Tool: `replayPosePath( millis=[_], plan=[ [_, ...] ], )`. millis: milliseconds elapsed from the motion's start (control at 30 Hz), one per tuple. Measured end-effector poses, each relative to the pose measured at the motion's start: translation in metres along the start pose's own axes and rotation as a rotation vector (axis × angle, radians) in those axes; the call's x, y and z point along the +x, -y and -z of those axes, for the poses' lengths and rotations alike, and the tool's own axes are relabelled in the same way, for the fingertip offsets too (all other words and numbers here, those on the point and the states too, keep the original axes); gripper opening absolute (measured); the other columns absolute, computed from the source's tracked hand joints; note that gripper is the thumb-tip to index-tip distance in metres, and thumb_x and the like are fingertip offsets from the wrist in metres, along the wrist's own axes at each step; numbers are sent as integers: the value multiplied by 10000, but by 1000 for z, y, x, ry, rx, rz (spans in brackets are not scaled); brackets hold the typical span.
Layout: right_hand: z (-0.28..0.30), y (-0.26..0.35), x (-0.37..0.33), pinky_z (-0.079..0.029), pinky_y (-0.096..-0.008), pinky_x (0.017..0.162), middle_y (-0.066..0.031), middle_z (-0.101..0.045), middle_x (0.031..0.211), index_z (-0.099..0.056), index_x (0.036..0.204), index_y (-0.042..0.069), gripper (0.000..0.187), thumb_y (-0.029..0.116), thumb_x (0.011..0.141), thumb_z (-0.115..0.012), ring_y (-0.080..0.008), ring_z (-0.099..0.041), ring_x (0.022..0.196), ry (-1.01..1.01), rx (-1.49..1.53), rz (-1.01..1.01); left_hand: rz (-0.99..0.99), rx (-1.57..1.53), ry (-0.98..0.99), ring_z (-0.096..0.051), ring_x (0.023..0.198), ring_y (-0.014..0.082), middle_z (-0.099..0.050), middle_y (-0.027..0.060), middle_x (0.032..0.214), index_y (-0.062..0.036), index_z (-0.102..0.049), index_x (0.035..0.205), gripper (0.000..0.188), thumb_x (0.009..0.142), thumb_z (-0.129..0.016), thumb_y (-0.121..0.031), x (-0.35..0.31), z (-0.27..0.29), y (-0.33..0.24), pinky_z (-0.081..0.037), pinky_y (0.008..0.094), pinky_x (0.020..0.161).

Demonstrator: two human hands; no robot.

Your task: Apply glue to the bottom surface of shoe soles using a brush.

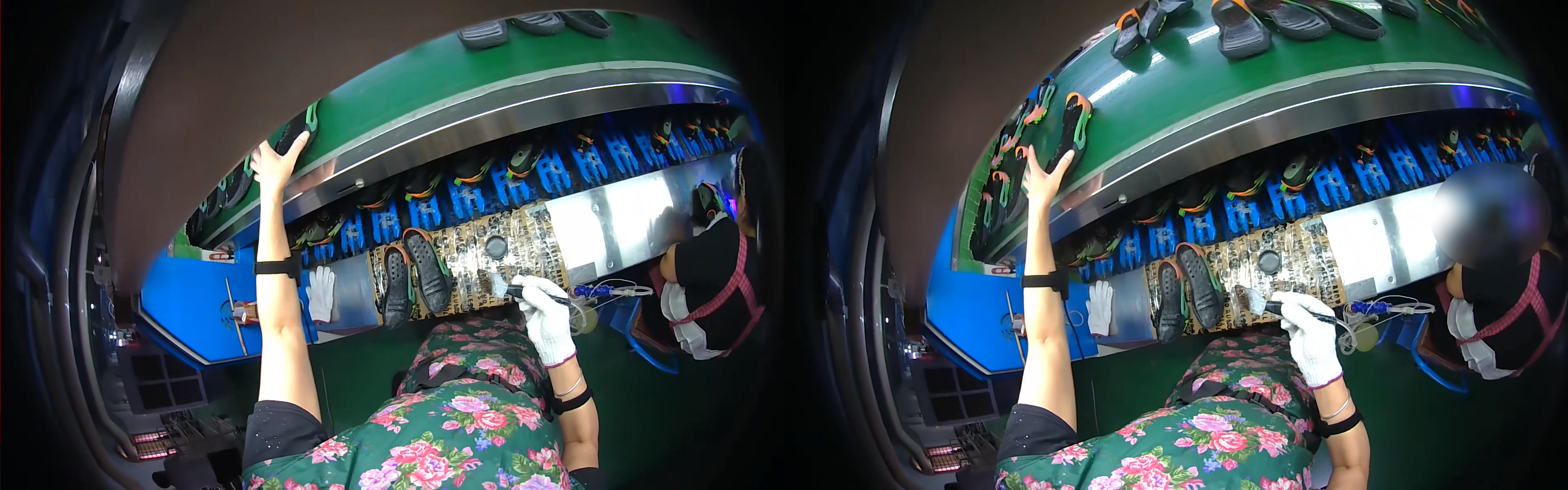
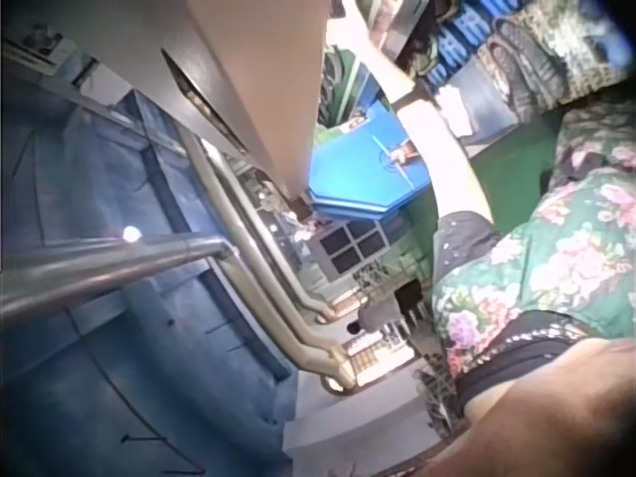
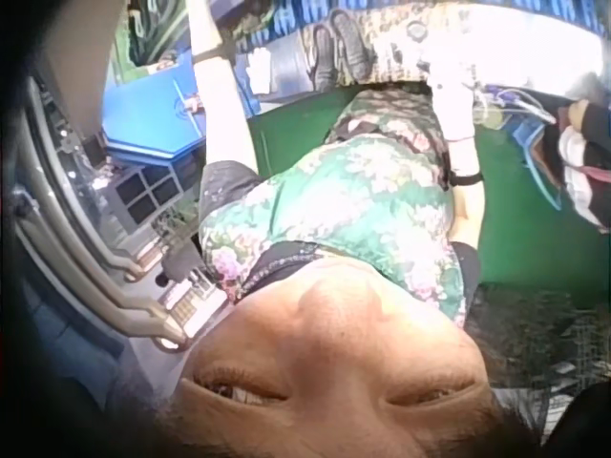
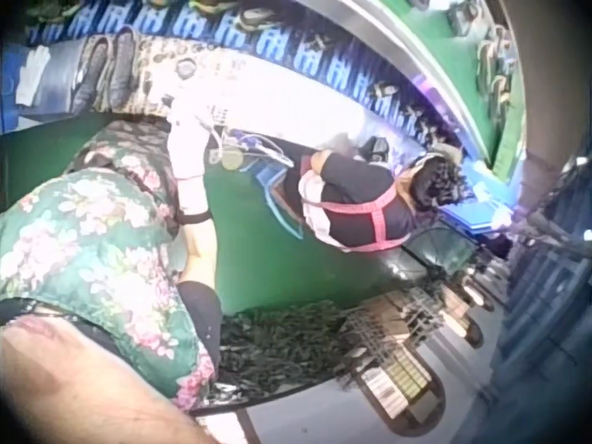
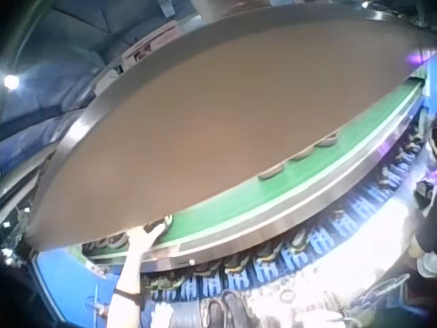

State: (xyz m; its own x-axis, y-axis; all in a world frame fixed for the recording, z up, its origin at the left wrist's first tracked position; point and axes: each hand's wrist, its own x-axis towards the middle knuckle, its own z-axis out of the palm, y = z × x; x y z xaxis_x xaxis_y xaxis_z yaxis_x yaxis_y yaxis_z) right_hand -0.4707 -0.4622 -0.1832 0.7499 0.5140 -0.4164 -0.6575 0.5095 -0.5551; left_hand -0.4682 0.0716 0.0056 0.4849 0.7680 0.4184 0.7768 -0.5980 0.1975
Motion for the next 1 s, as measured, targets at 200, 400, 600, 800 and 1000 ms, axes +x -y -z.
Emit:
replayPosePath(
  millis=[200, 400, 600, 800, 1000],
  plan=[
    [7, 2, 0, -514, -228, 648, -159, -756, 1023, -728, 1086, -67, 236, -17, 859, -685, -125, -631, 702, -32, 29, 63, -568, 191, -40, -510, 1367, 326, -584, 93, 1458, -294, -570, 1454, 581, 929, -662, -524, 108, -14, -29, -357, 635, 1081],
    [17, -7, -4, -505, -232, 636, -164, -763, 1018, -741, 1066, -65, 227, -14, 849, -697, -131, -632, 674, -90, 81, 121, -631, 558, 48, -491, 1383, 240, -647, -42, 1369, -308, -726, 1243, 308, 983, -606, -423, 133, -40, -71, -309, 702, 1064],
    [23, -11, -7, -492, -226, 629, -144, -767, 991, -748, 1054, -51, 214, -12, 848, -700, -119, -619, 668, -114, 68, 136, -707, 709, 18, -413, 1456, 255, -602, -41, 1430, -239, -738, 1225, 309, 947, -617, -179, 135, -41, -73, -246, 745, 1118],
    [26, -4, -12, -498, -237, 651, -130, -771, 1000, -754, 1043, -37, 205, 0, 846, -715, -121, -630, 703, -91, 43, 105, -841, 349, -65, -366, 1464, 326, -468, 151, 1530, -279, -507, 1510, 696, 849, -663, -127, 115, -48, -143, -257, 718, 1097],
    [26, 2, -20, -500, -241, 672, -132, -771, 1022, -751, 1060, -31, 213, -2, 854, -709, -120, -637, 735, -105, 20, 131, -308, -870, 911, -677, 806, 165, -716, 131, 938, -26, -648, 1258, 624, 952, -650, -569, -24, -52, -328, -549, 293, 748]
  ],
)
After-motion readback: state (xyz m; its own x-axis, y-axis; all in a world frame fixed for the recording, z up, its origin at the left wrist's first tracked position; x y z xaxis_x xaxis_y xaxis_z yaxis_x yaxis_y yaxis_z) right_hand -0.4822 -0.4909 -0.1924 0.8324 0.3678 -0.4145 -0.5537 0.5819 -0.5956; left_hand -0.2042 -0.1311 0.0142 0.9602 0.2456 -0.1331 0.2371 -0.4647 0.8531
